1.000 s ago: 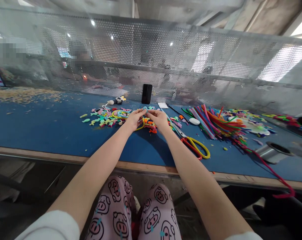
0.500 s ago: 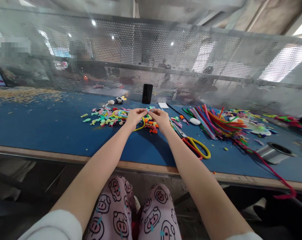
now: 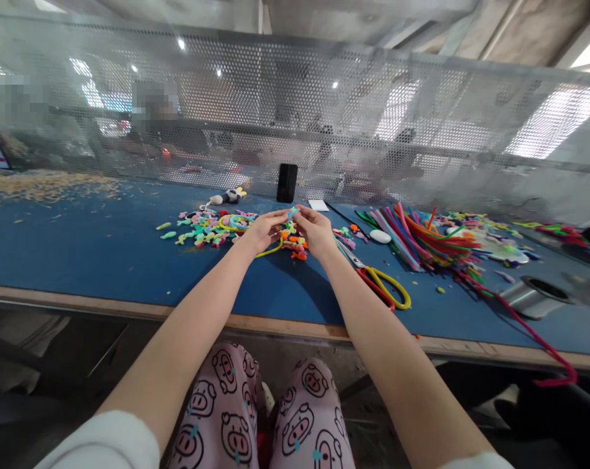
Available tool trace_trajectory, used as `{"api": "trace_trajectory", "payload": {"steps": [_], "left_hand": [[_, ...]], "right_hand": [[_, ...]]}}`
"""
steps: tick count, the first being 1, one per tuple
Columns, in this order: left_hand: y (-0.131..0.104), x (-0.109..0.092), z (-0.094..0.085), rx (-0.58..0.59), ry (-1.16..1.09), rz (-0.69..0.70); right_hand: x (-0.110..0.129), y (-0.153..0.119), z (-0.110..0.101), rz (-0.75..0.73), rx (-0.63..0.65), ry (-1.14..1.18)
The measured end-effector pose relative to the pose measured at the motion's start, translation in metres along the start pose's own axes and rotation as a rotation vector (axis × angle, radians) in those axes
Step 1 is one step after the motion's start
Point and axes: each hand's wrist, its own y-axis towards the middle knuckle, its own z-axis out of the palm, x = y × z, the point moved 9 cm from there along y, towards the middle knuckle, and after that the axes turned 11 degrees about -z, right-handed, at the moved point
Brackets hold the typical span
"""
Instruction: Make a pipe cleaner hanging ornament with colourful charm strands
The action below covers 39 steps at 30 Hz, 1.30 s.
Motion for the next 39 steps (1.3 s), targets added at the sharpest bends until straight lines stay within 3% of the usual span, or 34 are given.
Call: {"api": "trace_trajectory", "payload": {"steps": [3,7,13,16,20,28,39], "left_hand": [[0.001,0.000,0.003,0.022,0.030,0.019],[0.001,-0.006,0.001,-0.062,0.100,0.115],[-0.008,-0.020,0.002,-0.174,0.284,0.331],[-0.013,-0.022,0.005,-0.156,0.281,0.384],[-0.014,-0.022,0.011,-0.096,0.250,0.406],[-0.014,-0.024,0.003,-0.167,0.195,0.439],[-0.018,-0.021,0.002,-0.154,0.110,0.439]], "right_hand": [[0.000,0.000,0.002,0.002,0.004,0.021],[0.004,-0.001,0.003,-0.018,0.021,-0.002],[0.016,-0.002,0.006,-0.147,0.071,-0.222],[0.013,-0.001,0.002,-0.125,0.030,-0.246],[0.010,-0.002,-0.003,-0.088,-0.034,-0.171],[0.022,-0.005,0.004,-0.157,-0.001,-0.165],[0.026,-0.007,0.004,-0.175,-0.022,-0.154]]}}
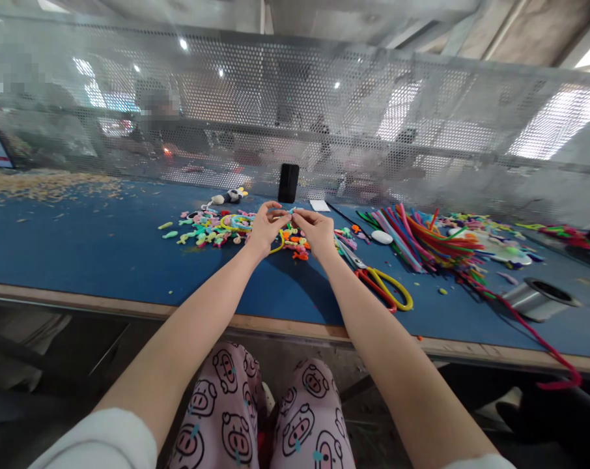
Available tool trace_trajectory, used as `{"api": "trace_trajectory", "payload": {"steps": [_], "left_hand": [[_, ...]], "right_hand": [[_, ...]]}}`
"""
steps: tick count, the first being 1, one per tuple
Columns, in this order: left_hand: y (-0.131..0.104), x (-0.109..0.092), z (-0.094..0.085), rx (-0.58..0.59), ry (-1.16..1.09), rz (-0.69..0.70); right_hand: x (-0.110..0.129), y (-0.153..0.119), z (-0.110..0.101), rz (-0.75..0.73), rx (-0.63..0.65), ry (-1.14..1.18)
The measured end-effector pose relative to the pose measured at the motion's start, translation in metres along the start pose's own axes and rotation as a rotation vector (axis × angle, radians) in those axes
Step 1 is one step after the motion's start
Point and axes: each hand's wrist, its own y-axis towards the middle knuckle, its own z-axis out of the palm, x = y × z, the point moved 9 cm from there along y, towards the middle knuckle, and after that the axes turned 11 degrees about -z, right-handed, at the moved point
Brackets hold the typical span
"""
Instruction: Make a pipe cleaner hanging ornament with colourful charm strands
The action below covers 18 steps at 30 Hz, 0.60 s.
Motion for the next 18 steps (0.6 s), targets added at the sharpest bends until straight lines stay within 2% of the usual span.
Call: {"api": "trace_trajectory", "payload": {"steps": [4,8,12,15,18], "left_hand": [[0.005,0.006,-0.002,-0.017,-0.024,-0.037],[0.008,0.007,-0.006,-0.072,0.115,-0.027],[0.008,0.004,-0.002,-0.024,0.204,0.025],[0.008,0.003,0.000,0.002,0.243,0.035],[0.008,0.002,0.001,0.006,0.276,0.041]], "right_hand": [[-0.004,0.002,0.001,-0.006,0.040,-0.025],[-0.010,0.005,0.001,-0.011,0.101,-0.127],[-0.016,0.005,0.005,-0.036,0.177,-0.172],[-0.029,0.001,0.010,0.080,0.213,-0.098],[-0.042,-0.006,0.008,0.287,0.116,0.066]]}}
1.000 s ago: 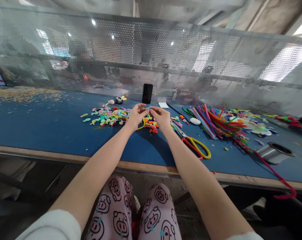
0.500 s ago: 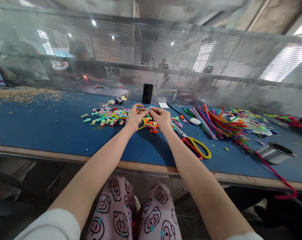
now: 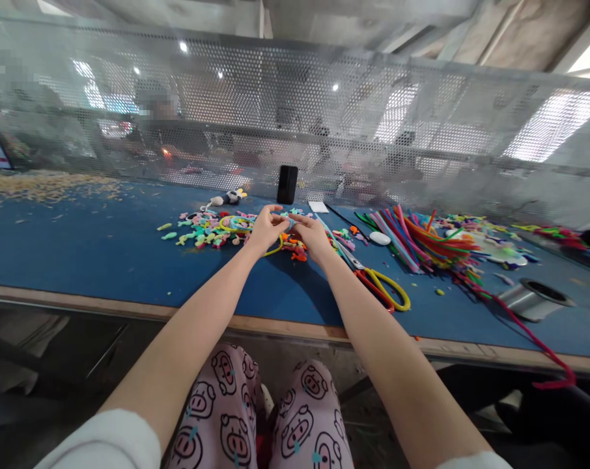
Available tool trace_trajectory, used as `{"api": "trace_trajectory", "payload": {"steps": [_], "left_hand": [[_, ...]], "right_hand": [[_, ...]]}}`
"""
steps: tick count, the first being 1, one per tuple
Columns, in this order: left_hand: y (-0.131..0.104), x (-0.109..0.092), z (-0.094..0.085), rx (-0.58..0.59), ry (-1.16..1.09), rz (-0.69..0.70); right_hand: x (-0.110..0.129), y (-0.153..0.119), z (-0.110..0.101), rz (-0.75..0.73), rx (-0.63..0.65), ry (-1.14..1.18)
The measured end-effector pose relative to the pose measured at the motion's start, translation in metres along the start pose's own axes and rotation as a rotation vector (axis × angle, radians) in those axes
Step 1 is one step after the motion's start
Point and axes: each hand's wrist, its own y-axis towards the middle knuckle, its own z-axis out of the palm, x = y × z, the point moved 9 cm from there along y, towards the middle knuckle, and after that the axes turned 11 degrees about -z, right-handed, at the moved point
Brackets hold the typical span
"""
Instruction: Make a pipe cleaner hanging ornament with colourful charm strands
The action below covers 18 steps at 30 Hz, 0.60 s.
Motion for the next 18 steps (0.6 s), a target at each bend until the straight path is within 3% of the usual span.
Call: {"api": "trace_trajectory", "payload": {"steps": [3,11,18], "left_hand": [[-0.001,-0.001,-0.001,-0.008,0.016,-0.019],[-0.004,0.003,0.002,-0.002,-0.102,-0.127],[-0.009,0.017,0.023,0.180,-0.361,-0.383]], "right_hand": [[0.001,-0.003,0.001,0.074,-0.042,0.176],[0.017,-0.001,-0.003,-0.052,-0.096,0.236],[0.022,0.000,-0.007,-0.081,-0.151,0.310]]}}
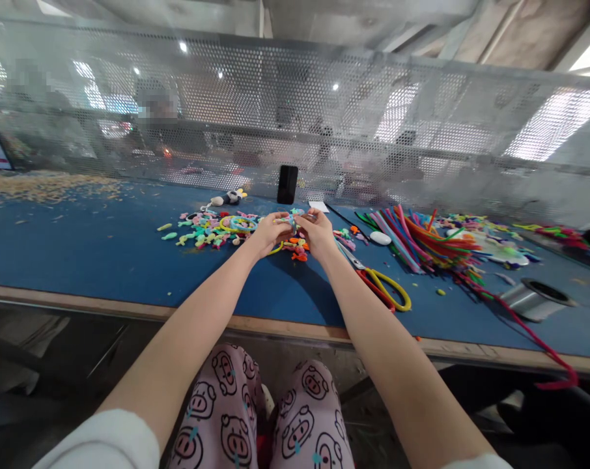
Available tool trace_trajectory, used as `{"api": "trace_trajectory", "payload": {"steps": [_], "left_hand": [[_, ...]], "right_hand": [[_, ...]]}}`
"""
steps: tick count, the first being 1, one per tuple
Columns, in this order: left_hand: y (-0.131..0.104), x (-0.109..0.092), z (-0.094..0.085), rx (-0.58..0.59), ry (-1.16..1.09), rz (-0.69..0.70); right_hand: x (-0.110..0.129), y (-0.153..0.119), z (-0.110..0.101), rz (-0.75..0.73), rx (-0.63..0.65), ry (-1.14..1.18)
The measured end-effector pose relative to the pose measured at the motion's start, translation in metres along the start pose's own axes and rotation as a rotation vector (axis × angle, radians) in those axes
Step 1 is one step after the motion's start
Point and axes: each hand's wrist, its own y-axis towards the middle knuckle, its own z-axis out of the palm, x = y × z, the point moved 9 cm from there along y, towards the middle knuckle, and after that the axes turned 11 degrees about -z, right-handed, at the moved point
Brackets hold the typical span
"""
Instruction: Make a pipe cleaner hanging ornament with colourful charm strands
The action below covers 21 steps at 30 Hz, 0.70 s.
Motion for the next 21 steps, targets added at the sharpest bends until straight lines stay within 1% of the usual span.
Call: {"api": "trace_trajectory", "payload": {"steps": [3,6,8,11,15,19,21], "left_hand": [[-0.001,-0.001,0.002,0.034,-0.029,-0.016],[0.001,-0.001,-0.001,0.019,0.023,0.003],[0.004,-0.002,-0.006,-0.023,0.099,0.055],[0.007,-0.007,-0.016,-0.126,0.262,0.151],[0.004,-0.017,-0.025,-0.240,0.454,0.260],[0.000,-0.025,-0.030,-0.316,0.515,0.349],[-0.002,-0.029,-0.028,-0.317,0.537,0.400]], "right_hand": [[0.003,-0.001,0.000,-0.006,0.002,-0.004],[0.004,-0.001,0.002,-0.022,0.026,-0.002],[0.003,-0.001,0.003,-0.027,0.043,0.001],[0.002,0.000,0.003,-0.046,0.049,0.007],[0.002,-0.001,0.006,-0.063,0.059,-0.004],[0.000,-0.004,0.010,-0.009,0.080,0.001],[-0.001,-0.004,0.007,0.009,0.071,-0.088]]}}
